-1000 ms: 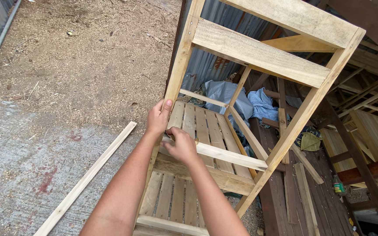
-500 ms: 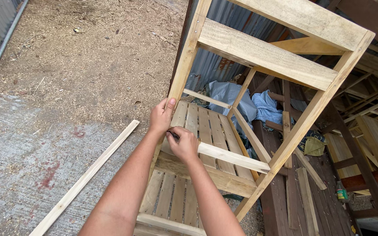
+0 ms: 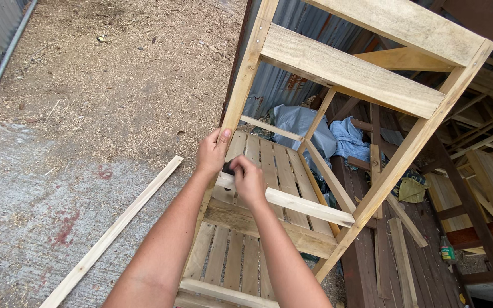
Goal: The person sands a wooden chair frame with a sanding block, moving methodically across the backrest, seat slats, and side rails. The person repositions the chair to access different surfaces and continues sanding until the clip ends.
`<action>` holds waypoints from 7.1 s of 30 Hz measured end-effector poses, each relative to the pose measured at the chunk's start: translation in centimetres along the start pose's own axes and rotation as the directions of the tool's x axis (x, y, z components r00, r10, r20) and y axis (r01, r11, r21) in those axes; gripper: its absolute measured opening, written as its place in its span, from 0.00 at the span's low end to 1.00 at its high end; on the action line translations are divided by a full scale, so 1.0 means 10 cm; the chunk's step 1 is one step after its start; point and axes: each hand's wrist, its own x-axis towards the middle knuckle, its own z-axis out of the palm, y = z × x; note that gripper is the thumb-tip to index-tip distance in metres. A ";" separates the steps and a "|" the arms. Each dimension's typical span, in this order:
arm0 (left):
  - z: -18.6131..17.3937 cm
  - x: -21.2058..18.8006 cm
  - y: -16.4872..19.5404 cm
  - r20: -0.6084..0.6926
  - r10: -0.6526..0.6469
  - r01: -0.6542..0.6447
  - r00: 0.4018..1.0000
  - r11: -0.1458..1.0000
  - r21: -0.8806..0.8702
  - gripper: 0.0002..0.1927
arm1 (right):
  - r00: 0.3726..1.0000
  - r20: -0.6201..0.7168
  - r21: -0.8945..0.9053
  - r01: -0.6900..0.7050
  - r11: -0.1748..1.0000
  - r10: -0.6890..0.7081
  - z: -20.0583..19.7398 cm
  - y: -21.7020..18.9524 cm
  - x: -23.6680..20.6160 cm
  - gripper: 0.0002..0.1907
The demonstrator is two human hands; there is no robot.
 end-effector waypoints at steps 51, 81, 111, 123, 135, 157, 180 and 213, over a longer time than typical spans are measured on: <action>0.10 -0.28 -0.81 -0.033 -0.054 0.040 0.998 0.940 -0.338 0.26 | 0.872 0.484 -0.571 0.255 0.780 0.069 0.18 -0.23 -0.20 0.21; -0.09 -0.25 -0.39 -0.097 -0.139 0.164 0.986 0.925 0.341 0.30 | 0.920 0.392 -0.576 0.238 0.782 0.009 0.00 -0.28 -0.30 0.37; 0.59 -0.81 0.07 0.289 0.346 -0.451 0.893 0.681 0.577 0.19 | 0.983 -0.109 -0.648 -0.185 0.738 0.151 -1.65 0.81 -1.01 0.24; 0.58 -0.54 0.18 0.426 -0.252 -0.148 0.869 0.689 0.710 0.16 | 0.989 -0.142 -0.527 -0.049 0.849 -0.031 -1.62 0.55 -1.11 0.32; 0.53 -0.69 0.21 0.356 -0.168 -0.125 0.919 0.733 0.668 0.14 | 0.980 -0.047 -0.516 -0.191 0.835 0.195 -1.49 0.63 -1.02 0.23; 0.71 -0.50 0.12 0.316 -0.121 -0.132 0.941 0.727 0.673 0.12 | 0.941 0.294 -0.541 0.017 0.841 0.170 -1.20 0.53 -0.49 0.31; 0.67 -0.61 0.17 0.333 -0.157 -0.132 0.930 0.702 0.700 0.12 | 0.966 0.137 -0.431 0.257 0.865 -0.218 -0.96 0.38 -0.67 0.32; 0.68 -0.50 0.22 0.327 -0.188 -0.117 0.926 0.681 0.723 0.14 | 0.915 -0.029 -0.679 0.278 0.680 -0.403 -0.86 0.32 -0.68 0.34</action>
